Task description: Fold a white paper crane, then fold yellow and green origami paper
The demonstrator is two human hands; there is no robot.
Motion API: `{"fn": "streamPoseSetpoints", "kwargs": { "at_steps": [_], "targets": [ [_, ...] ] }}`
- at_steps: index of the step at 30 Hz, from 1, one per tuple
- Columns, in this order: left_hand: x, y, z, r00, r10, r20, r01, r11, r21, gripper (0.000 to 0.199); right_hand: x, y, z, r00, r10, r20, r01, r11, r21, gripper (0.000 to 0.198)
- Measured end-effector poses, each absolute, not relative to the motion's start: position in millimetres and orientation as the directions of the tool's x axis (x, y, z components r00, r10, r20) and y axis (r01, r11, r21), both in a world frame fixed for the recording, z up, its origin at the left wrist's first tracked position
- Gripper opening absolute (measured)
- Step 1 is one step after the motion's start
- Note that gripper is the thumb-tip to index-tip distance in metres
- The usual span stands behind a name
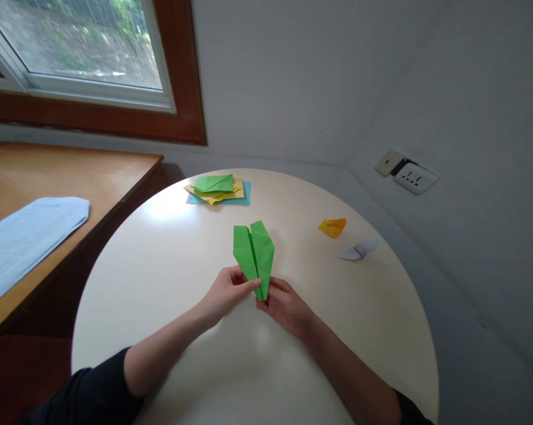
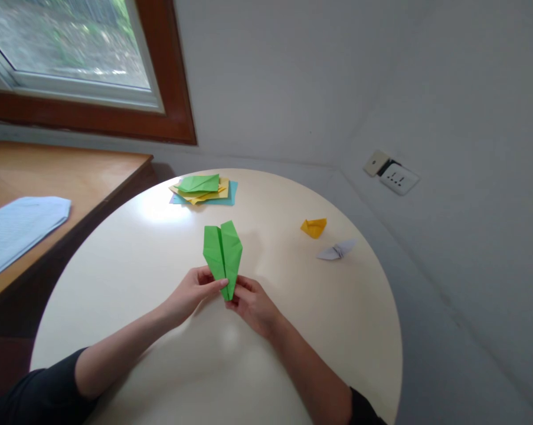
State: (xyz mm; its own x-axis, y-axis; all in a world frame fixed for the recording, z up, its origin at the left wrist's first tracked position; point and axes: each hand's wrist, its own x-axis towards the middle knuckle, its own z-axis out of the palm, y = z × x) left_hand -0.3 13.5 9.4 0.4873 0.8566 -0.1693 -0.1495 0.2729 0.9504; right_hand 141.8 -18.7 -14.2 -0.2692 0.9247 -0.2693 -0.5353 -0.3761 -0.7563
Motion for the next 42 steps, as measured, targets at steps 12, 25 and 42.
{"fn": "streamPoseSetpoints", "kwargs": {
  "at_steps": [12,25,42],
  "targets": [
    [-3,18,-3,0.500,0.851,-0.159,-0.093,0.235,0.968,0.030,143,-17,-16,-0.087,0.980,-0.177,-0.452,-0.197,-0.870,0.017],
    [-3,21,-14,0.494,0.856,-0.156,-0.058,0.211,0.976,0.028,145,-16,-18,-0.112,0.980,-0.165,-0.514,-0.199,-0.834,0.022],
    [-4,21,-11,0.521,0.842,-0.141,-0.059,0.201,0.978,0.035,144,-17,-18,-0.080,0.979,-0.190,-0.443,-0.205,-0.873,0.025]
  ]
}}
